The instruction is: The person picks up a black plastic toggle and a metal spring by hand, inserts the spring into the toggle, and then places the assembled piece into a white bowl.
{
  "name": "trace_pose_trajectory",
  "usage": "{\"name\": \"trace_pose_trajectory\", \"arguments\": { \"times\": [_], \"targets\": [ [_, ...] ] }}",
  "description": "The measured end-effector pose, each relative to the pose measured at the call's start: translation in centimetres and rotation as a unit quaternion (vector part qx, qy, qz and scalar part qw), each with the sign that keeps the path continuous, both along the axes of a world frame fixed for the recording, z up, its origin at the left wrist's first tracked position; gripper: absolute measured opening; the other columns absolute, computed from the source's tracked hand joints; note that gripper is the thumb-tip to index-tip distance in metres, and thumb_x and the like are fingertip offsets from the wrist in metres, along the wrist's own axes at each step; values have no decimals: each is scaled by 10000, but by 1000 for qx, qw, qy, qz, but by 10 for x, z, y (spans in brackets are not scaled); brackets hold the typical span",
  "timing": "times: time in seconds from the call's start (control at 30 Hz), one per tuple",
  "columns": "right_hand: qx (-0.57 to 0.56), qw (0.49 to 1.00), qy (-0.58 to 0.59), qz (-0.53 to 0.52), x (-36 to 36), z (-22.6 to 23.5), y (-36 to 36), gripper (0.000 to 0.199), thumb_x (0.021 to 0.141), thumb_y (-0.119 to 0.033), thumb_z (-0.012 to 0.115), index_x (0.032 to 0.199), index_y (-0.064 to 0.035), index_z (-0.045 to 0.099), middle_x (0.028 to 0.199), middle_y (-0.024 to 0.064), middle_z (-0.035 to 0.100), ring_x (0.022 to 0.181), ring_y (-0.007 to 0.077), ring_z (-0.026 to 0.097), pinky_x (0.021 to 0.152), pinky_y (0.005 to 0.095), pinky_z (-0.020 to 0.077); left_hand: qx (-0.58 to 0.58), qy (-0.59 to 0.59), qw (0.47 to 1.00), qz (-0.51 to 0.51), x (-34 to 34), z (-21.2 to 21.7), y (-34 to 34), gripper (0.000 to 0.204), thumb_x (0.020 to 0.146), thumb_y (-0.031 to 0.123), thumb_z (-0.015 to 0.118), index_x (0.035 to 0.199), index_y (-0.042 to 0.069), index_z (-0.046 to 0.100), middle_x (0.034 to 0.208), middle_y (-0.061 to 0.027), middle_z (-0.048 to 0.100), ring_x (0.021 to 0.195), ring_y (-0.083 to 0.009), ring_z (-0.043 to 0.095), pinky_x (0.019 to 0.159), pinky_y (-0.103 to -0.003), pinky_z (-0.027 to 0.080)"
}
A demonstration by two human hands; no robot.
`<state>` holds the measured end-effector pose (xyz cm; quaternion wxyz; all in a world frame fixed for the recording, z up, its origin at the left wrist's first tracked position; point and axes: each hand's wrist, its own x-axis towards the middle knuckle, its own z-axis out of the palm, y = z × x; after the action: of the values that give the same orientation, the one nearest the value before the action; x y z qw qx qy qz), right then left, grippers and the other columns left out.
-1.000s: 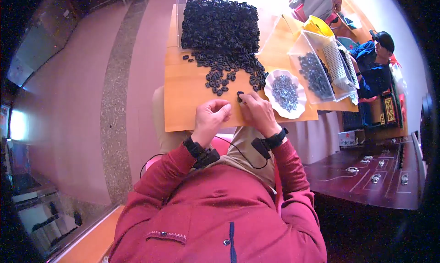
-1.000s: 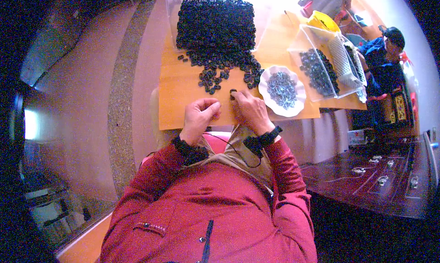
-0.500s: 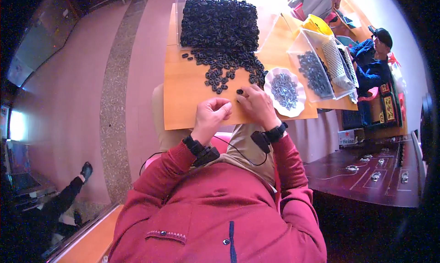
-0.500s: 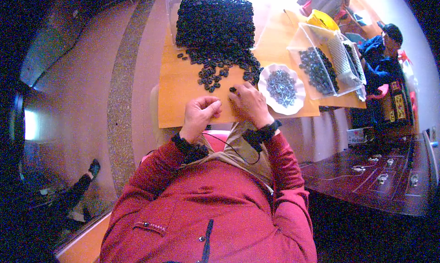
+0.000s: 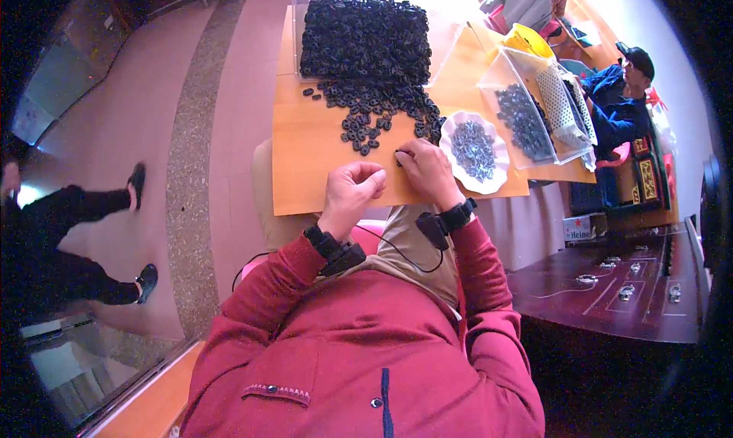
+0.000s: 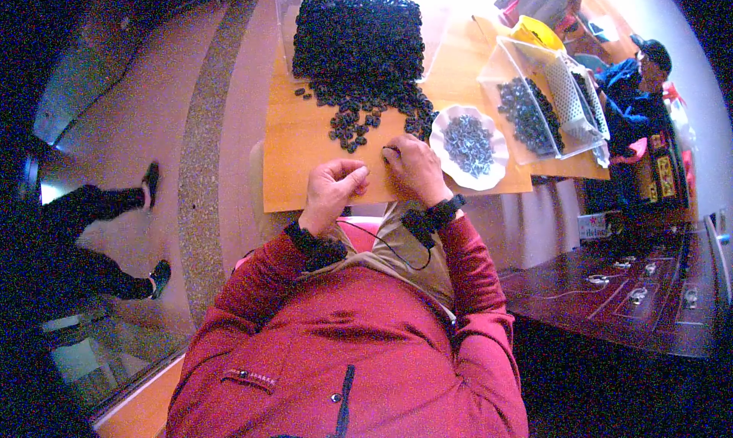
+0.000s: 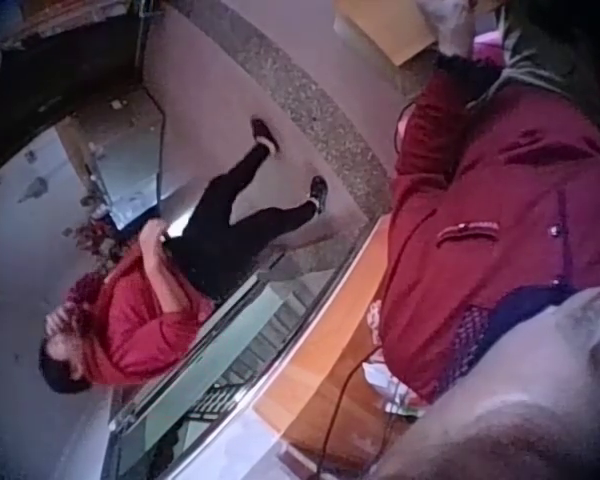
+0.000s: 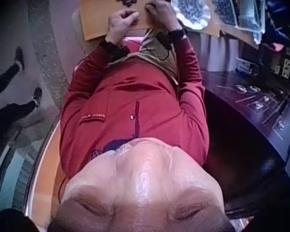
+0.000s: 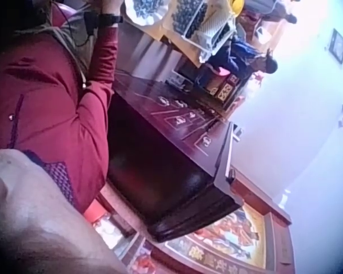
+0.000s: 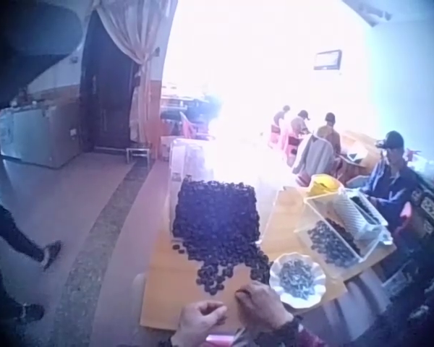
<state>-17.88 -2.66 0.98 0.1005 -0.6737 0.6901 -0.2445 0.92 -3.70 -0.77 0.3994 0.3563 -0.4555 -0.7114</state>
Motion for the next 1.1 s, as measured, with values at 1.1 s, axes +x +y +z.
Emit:
{"name": "trace_pose_trajectory", "arguments": {
  "times": [1.1],
  "targets": [
    [-53, 992, 110, 41, 20, 9, -30, 160, 854, -235, 598, 958, -115, 605, 903, 124, 577, 752, 355, 640, 625, 449, 523, 33, -2, 999, 36, 0, 0, -2, 149, 882, 117, 646, 947, -16, 652, 778, -44, 661, 673, -105, 622, 625, -236, 523]
  ]
}}
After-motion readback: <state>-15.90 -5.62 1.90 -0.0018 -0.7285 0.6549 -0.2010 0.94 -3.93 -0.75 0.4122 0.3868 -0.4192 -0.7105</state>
